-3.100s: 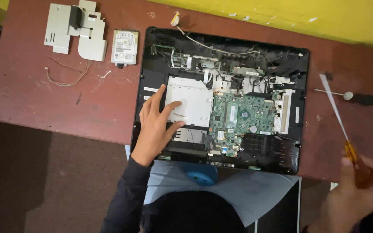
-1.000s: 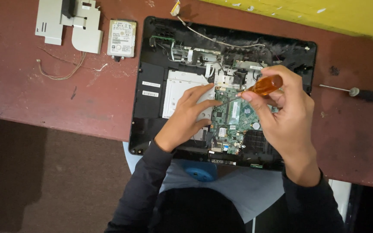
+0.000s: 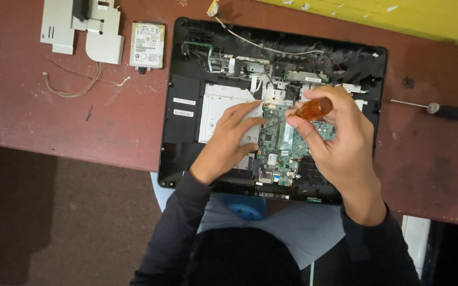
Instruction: Removing screws and internal hardware components from a laptop chassis using a screwdriver.
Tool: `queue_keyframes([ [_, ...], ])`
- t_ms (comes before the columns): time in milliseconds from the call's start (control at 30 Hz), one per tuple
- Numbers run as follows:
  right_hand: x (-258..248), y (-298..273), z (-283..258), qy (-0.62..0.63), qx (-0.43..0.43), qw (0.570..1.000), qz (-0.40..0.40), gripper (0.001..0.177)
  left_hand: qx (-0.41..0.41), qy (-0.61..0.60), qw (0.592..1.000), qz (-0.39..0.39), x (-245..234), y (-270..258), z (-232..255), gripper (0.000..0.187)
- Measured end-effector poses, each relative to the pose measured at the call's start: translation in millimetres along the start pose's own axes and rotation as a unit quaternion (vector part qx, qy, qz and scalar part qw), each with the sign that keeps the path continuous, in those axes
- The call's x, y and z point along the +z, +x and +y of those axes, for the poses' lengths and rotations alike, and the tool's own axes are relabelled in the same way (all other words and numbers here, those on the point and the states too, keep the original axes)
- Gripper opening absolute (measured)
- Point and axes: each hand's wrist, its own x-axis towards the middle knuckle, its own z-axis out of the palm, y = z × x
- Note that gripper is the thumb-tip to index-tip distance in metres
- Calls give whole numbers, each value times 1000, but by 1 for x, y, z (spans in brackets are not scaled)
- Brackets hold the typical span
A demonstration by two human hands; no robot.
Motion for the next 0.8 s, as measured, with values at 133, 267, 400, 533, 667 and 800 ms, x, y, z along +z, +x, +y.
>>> queue_keyframes([
  [133, 4, -3, 9, -23, -5, 1000, 16, 39, -6, -3, 1000, 5, 2, 0, -1, 65],
  [267, 7, -3, 12, -35, 0, 999, 18, 43, -14, -12, 1000, 8, 1, 1, 0, 67],
  [400, 8, -6, 11, -50, -18, 998, 18, 44, -17, -18, 1000, 7, 1, 0, -1, 67],
  [533, 4, -3, 3, -13, 7, 1000, -18, 30, -13, -14, 1000, 8, 2, -1, -1, 65],
  [667, -3, -2, -1, 13, 25, 997, -65, 25, -13, -4, 1000, 7, 2, -1, 1, 66],
  [800, -9, 6, -3, 13, 31, 995, -98, 28, -9, -4, 1000, 10, 2, -2, 1, 68],
])
